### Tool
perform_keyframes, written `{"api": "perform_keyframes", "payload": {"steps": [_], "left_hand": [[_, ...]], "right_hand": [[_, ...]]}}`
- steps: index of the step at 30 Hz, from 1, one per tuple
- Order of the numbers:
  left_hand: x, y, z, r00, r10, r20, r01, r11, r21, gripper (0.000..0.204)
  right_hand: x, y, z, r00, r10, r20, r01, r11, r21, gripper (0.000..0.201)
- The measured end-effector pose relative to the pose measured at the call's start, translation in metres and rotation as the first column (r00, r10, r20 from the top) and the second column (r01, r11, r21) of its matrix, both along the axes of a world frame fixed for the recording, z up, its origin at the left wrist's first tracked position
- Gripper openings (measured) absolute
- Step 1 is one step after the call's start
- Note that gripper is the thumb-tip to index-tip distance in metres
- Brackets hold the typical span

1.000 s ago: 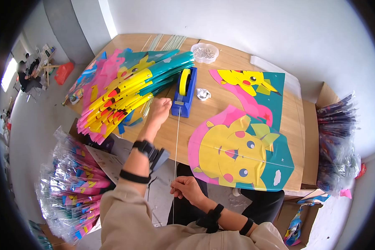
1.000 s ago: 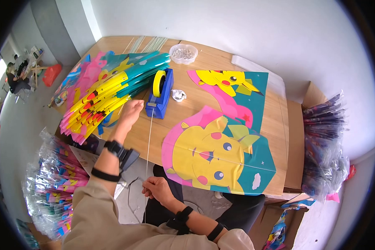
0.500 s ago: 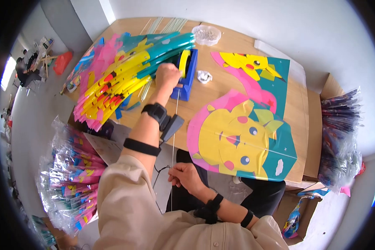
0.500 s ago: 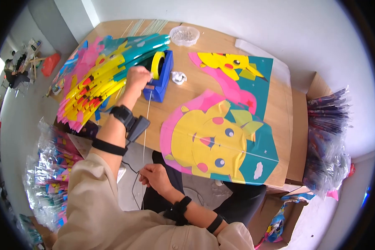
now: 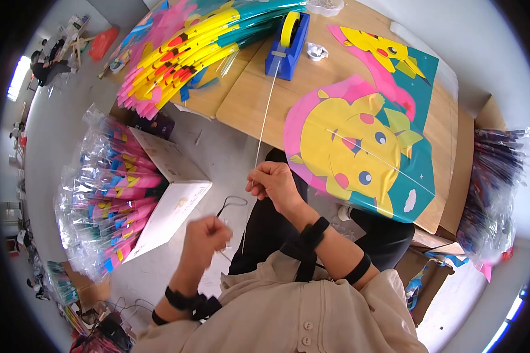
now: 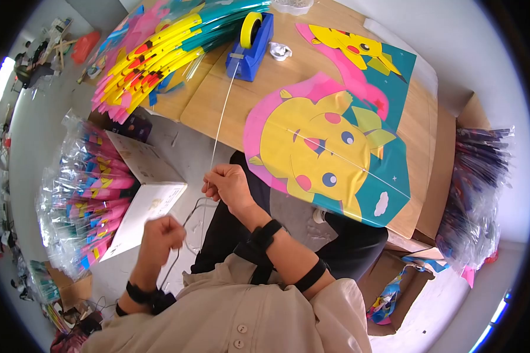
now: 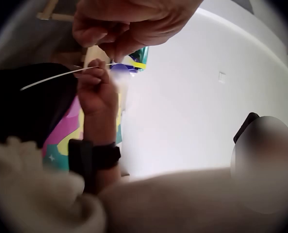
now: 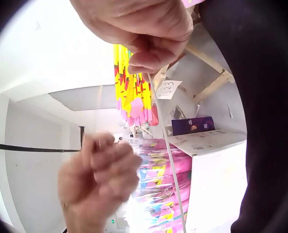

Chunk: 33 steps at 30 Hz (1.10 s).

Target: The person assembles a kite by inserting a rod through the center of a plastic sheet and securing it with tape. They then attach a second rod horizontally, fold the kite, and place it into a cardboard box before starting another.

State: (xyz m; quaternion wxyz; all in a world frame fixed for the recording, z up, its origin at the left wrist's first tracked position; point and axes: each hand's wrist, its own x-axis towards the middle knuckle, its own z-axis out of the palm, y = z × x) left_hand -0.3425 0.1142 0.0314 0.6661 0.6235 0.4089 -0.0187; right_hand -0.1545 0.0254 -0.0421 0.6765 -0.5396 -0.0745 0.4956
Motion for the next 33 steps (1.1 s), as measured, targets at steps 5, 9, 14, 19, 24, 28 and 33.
{"api": "perform_keyframes", "payload": {"steps": [5, 9, 14, 19, 24, 28, 33], "left_hand": [[-0.038, -0.020, -0.015, 0.997, 0.074, -0.027, -0.078, 0.979, -0.187, 0.007], [-0.037, -0.004, -0.019, 0.998, -0.050, -0.045, 0.042, 0.984, -0.172, 0.008], [-0.047, 0.017, -0.025, 0.999, -0.040, -0.013, 0.035, 0.950, -0.309, 0.008], [-0.050, 0.026, -0.032, 0.999, -0.041, -0.012, 0.034, 0.940, -0.339, 0.007], [-0.050, 0.030, -0.034, 0.999, -0.043, -0.019, 0.032, 0.916, -0.399, 0.007], [-0.052, 0.031, -0.038, 1.000, -0.028, -0.006, 0.022, 0.900, -0.435, 0.006], [-0.054, 0.032, -0.040, 1.000, -0.022, 0.014, 0.026, 0.887, -0.462, 0.006]], "right_hand": [[-0.006, 0.006, -0.003, 1.000, -0.025, -0.018, 0.025, 1.000, 0.018, 0.019], [-0.011, 0.012, -0.004, 0.999, -0.003, 0.045, 0.006, 0.998, -0.060, 0.019], [0.033, 0.046, -0.005, 0.984, 0.031, 0.176, 0.009, 0.976, -0.218, 0.017], [0.098, 0.090, -0.013, 0.917, 0.038, 0.397, 0.105, 0.937, -0.332, 0.021], [0.129, 0.105, -0.004, 0.909, -0.009, 0.416, 0.199, 0.887, -0.416, 0.017], [0.142, 0.100, -0.012, 0.832, -0.127, 0.540, 0.323, 0.903, -0.285, 0.015], [0.166, 0.099, 0.022, 0.788, -0.613, -0.062, 0.611, 0.790, -0.047, 0.010]]}}
